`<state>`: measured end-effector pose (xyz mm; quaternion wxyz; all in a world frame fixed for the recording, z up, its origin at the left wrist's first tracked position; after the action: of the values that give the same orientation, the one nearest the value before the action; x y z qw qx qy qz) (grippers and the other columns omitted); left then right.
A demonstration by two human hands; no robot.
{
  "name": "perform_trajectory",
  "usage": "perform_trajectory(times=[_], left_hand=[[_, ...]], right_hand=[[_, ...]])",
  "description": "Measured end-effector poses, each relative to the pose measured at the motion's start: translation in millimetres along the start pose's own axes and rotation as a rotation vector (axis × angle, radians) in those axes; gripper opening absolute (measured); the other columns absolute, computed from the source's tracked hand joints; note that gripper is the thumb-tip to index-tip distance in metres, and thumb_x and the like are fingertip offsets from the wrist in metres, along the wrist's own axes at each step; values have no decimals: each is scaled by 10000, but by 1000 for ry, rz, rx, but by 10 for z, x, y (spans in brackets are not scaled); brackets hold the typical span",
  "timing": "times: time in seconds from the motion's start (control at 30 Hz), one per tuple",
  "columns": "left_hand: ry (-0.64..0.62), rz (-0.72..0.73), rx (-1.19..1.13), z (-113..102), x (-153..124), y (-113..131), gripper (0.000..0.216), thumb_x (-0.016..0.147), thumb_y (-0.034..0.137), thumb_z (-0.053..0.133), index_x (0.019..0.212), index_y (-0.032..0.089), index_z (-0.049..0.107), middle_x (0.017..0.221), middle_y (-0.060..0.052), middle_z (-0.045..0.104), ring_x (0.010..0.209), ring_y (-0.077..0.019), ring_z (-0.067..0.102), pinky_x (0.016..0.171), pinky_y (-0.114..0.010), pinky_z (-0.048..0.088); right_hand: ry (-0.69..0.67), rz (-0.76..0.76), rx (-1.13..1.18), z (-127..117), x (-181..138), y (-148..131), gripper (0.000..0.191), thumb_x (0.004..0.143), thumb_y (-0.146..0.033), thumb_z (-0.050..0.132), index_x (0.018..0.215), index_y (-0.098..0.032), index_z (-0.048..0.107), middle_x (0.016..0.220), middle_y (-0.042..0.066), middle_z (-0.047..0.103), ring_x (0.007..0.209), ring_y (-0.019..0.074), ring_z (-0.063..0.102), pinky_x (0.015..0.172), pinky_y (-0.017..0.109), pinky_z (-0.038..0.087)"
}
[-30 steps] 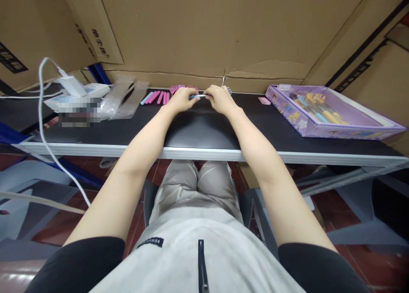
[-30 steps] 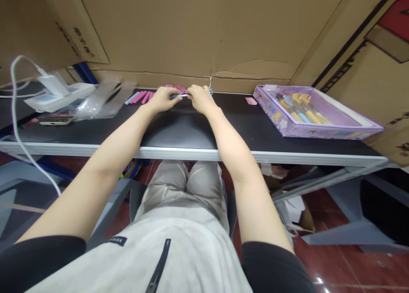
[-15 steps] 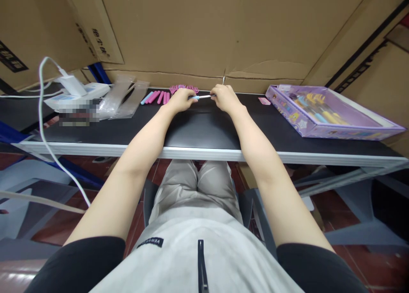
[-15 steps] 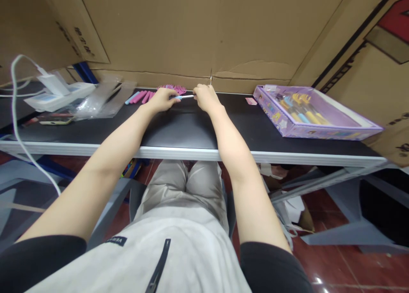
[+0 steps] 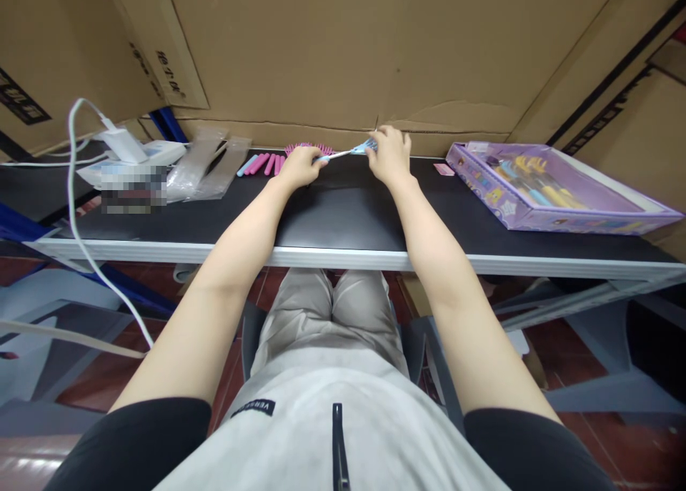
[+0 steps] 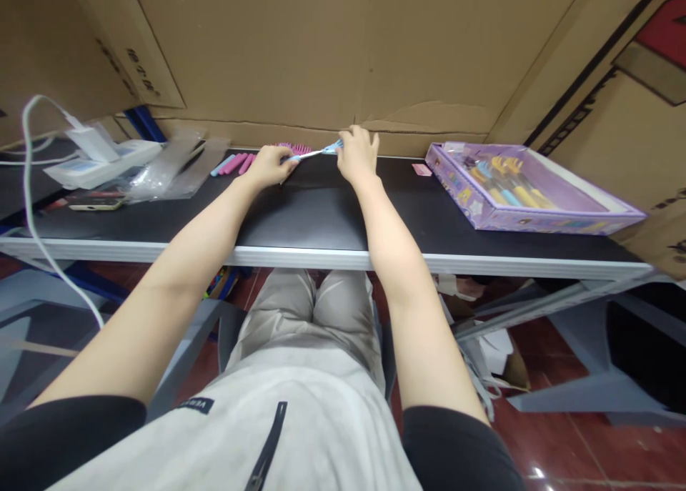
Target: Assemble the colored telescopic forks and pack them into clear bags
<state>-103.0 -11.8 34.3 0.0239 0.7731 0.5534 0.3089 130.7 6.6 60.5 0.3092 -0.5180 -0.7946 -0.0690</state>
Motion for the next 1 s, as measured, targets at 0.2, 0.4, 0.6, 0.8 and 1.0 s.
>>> perform_trajectory(times=[0.2,0.4,0.6,0.8,1.0], left_hand=[[-2,-14,5,-18,1,30,260,987,319,558,1066,177,761,1053,-141,765,1080,-297,658,1050,-408,489],[-2,30,-20,34,2,46,240,983,347,581,1048,198,757,998,-107,752,1035,-283,651,1007,-403,496],[-32,35,-29,66,-21,121,220,987,341,591,990,197,758,992,-112,750,1007,-282,662,990,-402,502],[-37,42,-29,75,-29,149,223,986,340,595,985,191,760,985,-110,756,993,-281,666,983,-411,505],[-40,23,-28,115,-14,120,233,977,341,617,1007,177,781,979,-105,758,994,-277,662,976,-405,499]], right_hand=[[-53,480,638,-6,-2,-15,297,1045,-437,709,1203,-187,684,1131,129,746,1108,265,730,965,430,589],[-105,713,1174,68,-122,-225,285,986,-324,802,841,-207,587,690,-60,622,565,54,537,630,193,457],[-145,697,1207,190,-114,-188,360,926,-378,870,822,-227,560,672,-66,615,586,89,549,701,264,518],[-127,718,1226,307,-98,-165,322,987,-405,790,833,-227,569,700,-49,631,612,97,570,739,274,536],[-113,745,1253,287,-146,-229,314,958,-310,830,802,-221,572,682,-59,618,574,82,540,713,259,521]])
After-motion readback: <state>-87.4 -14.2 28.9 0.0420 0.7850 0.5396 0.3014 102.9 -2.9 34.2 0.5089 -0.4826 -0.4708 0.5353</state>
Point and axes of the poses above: each hand's wrist, its own x-axis towards the middle knuckle, its own z-axis out of the palm, y = z × x, the point moved 2 cm from there along x, towards the middle knuckle
